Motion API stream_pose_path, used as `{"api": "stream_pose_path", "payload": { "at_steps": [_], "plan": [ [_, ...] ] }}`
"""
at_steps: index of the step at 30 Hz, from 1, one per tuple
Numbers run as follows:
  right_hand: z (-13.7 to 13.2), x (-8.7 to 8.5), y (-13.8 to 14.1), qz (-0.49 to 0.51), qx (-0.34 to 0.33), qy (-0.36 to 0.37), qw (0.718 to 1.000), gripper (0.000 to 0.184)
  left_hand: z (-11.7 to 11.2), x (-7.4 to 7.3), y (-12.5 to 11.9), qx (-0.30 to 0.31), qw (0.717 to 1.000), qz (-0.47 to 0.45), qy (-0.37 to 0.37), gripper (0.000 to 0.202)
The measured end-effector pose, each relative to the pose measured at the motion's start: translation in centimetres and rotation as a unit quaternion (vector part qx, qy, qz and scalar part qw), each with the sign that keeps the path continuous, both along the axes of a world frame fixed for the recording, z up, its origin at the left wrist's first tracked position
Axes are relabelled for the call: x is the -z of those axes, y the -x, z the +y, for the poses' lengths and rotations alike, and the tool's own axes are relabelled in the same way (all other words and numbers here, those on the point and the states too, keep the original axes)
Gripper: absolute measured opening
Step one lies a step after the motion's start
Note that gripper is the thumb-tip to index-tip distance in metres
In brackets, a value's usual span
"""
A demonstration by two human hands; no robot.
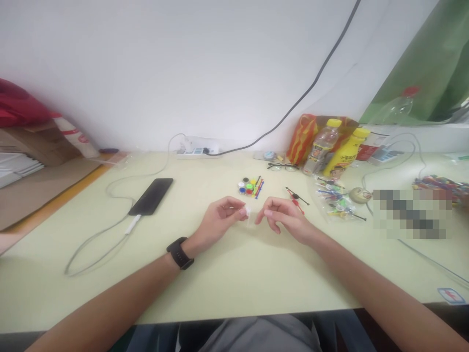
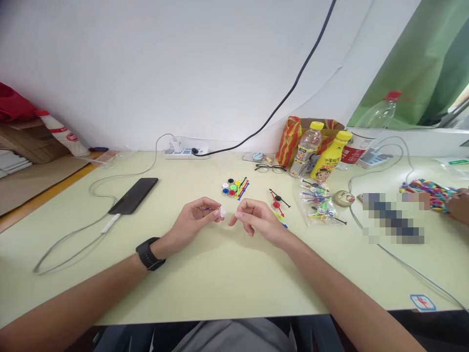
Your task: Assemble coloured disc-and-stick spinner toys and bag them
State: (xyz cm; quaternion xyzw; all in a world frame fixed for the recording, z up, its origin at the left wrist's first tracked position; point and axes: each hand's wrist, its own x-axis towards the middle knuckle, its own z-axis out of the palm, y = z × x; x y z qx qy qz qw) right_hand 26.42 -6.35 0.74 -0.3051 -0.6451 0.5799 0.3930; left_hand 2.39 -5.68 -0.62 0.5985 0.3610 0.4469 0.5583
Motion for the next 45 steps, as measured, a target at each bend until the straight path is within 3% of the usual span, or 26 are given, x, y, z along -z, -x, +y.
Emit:
{"api": "stream_pose_path", "payload": {
  "at_steps": [8,20,24,25,27,29,31,38,45],
  "plan": [
    [0.0,-0.4,0.0,-0.021,0.008,0.022,1.0,0.035,-0.1,-0.3,-0.1,-0.004,1.0,0.006,0.002,0.031],
    [0.0,-0.2,0.1,-0.01,0.04,-0.017,0.999,0.031,0.0,0.0,-0.1,-0.001,1.0,-0.001,0.006,0.03],
    [0.1,0.3,0.3,0.019,0.067,-0.002,0.998,0.047,0.0,0.1,-0.1,-0.004,1.0,-0.009,0.012,0.032],
    [0.2,0.3,0.3,0.027,0.069,0.016,0.997,0.044,0.0,0.0,-0.1,-0.004,1.0,-0.009,0.014,0.033],
    [0.3,0.4,0.0,0.035,0.021,0.064,0.997,0.036,-0.1,-0.1,-0.1,-0.003,1.0,-0.001,0.017,0.034],
    [0.3,0.3,-0.4,0.042,-0.072,0.101,0.991,0.06,-0.2,-0.2,-0.2,-0.002,1.0,0.005,0.017,0.034],
    [0.3,0.2,-0.8,0.047,-0.127,0.104,0.985,0.072,-0.2,-0.2,-0.2,-0.004,1.0,0.007,0.015,0.035],
    [0.7,0.8,-0.1,0.074,-0.081,0.08,0.991,0.042,-0.1,-0.2,-0.2,-0.013,1.0,0.018,0.012,0.037],
    [0.7,1.0,0.0,0.045,-0.052,0.069,0.995,0.04,0.0,0.1,-0.1,-0.005,1.0,0.014,-0.003,0.031]
  ]
}}
